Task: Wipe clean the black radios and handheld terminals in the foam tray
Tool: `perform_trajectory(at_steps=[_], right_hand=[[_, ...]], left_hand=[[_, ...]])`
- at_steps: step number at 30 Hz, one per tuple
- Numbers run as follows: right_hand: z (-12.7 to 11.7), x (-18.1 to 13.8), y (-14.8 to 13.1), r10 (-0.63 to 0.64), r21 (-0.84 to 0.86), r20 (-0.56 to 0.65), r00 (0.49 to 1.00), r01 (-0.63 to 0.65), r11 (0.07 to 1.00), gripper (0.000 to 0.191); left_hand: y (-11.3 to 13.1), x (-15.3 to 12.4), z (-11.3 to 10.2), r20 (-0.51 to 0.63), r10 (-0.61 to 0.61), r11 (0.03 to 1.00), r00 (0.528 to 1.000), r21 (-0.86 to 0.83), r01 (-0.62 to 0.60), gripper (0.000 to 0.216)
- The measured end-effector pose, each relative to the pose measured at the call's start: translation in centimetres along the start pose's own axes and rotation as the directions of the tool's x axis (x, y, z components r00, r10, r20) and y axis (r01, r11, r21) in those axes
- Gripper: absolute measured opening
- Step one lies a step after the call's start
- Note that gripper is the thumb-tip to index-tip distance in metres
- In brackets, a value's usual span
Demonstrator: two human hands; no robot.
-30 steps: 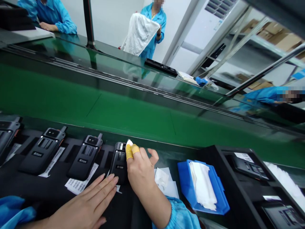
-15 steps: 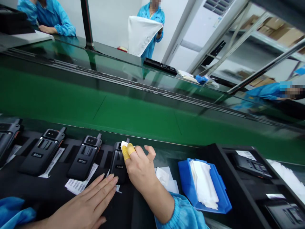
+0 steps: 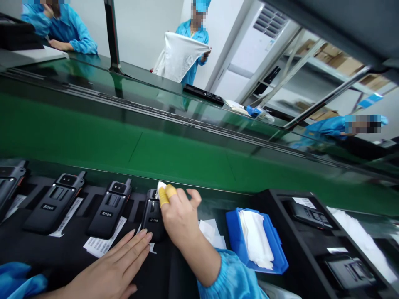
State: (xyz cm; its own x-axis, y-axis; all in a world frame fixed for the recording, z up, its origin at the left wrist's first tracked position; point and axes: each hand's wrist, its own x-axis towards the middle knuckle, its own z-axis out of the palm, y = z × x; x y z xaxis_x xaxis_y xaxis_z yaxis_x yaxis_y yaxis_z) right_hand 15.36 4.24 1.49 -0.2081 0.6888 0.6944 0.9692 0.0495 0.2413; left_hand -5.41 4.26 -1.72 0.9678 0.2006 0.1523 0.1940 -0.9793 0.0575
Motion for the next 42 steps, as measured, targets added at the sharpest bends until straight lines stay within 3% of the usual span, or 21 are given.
perform_trajectory(at_steps=[4,10,16,24,28,32,37,42], right_hand=[[0.9,0.7,-1.5,-0.049,0.046,0.012,0.999,0.049,0.998,0.026],[1.2,-0.5,-0.8,0.017,0.010,0.053,0.998,-0.018,1.000,0.028],[0.8,-1.4,-1.0,0.063,-0.019,0.063,0.996,-0.062,0.998,0.031],[0.2,-2.0,0.6,0.131,-0.077,0.067,0.989,-0.126,0.989,0.031],[0.3,-1.1,0.3,0.022,0.046,0.012,1.000,-0.023,0.999,0.027],[0.5,-0.4,-0.6,-0.073,0.133,0.058,0.996,0.064,0.989,0.021],[0.4,-1.6,0.3,-0.029,0.074,0.106,0.994,0.022,0.997,0.026],[0.5,-2.5,1.7,0.123,0.030,0.056,0.991,-0.125,0.992,0.031]], left_hand=[[0.0,0.0,-0.1,-0.044,0.018,1.000,0.999,-0.002,-0.018,0.050],[0.2,0.0,0.2,-0.033,0.014,0.999,0.999,0.039,-0.013,0.052],[0.2,0.1,0.2,-0.107,0.034,0.998,0.994,0.056,-0.028,0.052],[0.0,0.0,0.1,-0.032,0.011,1.000,0.999,0.013,-0.011,0.057],[-0.2,-0.2,-0.1,0.000,0.003,1.000,1.000,0.013,-0.003,0.057],[-0.4,-0.3,-0.3,0.048,-0.003,1.000,0.999,-0.017,0.004,0.061],[-0.2,-0.2,0.0,0.023,0.010,1.000,1.000,-0.018,-0.010,0.056],[-0.1,-0.1,0.0,0.016,-0.011,0.999,1.000,-0.049,0.012,0.054]])
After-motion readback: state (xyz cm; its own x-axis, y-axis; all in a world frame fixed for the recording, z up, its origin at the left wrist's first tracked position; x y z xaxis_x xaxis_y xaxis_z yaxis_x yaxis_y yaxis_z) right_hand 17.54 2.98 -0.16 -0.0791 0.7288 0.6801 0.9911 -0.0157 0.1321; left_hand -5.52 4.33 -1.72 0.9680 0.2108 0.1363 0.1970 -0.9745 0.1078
